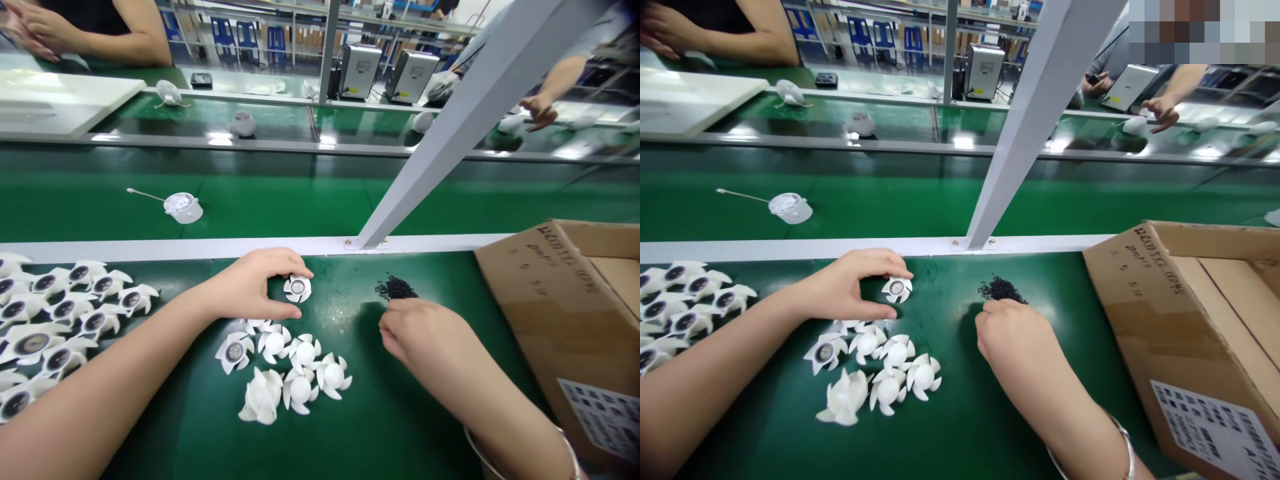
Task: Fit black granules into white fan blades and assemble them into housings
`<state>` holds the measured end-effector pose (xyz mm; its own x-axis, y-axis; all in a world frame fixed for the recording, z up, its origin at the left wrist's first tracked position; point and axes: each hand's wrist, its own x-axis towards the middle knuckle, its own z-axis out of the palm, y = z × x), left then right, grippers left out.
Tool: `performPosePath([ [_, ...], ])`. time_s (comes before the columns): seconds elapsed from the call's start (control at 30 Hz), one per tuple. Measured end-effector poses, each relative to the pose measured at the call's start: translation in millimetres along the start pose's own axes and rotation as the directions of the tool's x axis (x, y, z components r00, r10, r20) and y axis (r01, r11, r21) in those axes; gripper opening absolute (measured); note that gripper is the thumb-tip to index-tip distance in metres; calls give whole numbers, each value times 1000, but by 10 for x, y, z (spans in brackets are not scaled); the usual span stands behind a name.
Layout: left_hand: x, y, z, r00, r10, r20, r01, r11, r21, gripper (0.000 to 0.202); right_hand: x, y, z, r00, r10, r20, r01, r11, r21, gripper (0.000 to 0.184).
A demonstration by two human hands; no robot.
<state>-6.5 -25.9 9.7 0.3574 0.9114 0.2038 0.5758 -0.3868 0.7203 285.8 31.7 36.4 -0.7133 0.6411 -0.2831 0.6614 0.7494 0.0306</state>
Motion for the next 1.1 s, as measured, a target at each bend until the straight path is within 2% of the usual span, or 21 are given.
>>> performPosePath([
  [0.1, -6, -12, 61, 999, 5, 47, -5, 1000, -3, 43, 2, 32, 83, 984, -111, -141, 102, 992, -70, 22],
  [0.2, -1, 14, 126, 998, 10, 55, -10, 1000, 2, 47, 37, 34, 104, 954, -170, -246, 166, 985, -37, 18],
  [0.27, 7, 41, 154, 998, -3, 69, 1, 1000, 22, 53, 78, -13, 85, 940, -177, -292, 223, 966, 131, 15],
  [0.4, 24, 85, 178, 994, -12, 110, 5, 998, 62, 61, 196, -215, 57, 936, -135, -325, 294, 805, 515, 12],
  [0.53, 25, 96, 178, 992, 1, 127, -9, 998, 61, 59, 322, -437, 98, 928, -48, -371, 287, 726, 625, 11],
  [0.6, 22, 91, 177, 992, 0, 125, -8, 998, 61, 57, 367, -515, 121, 916, -55, -397, 307, 732, 608, 10],
  [0.8, 23, 55, 185, 993, 25, 113, -32, 998, 61, 49, 410, -619, 135, 847, -149, -510, 382, 837, 391, 9],
  [1.1, 29, 50, 193, 994, 45, 101, -53, 995, 86, 38, 401, -687, 126, 841, -161, -517, 352, 889, 295, 8],
])
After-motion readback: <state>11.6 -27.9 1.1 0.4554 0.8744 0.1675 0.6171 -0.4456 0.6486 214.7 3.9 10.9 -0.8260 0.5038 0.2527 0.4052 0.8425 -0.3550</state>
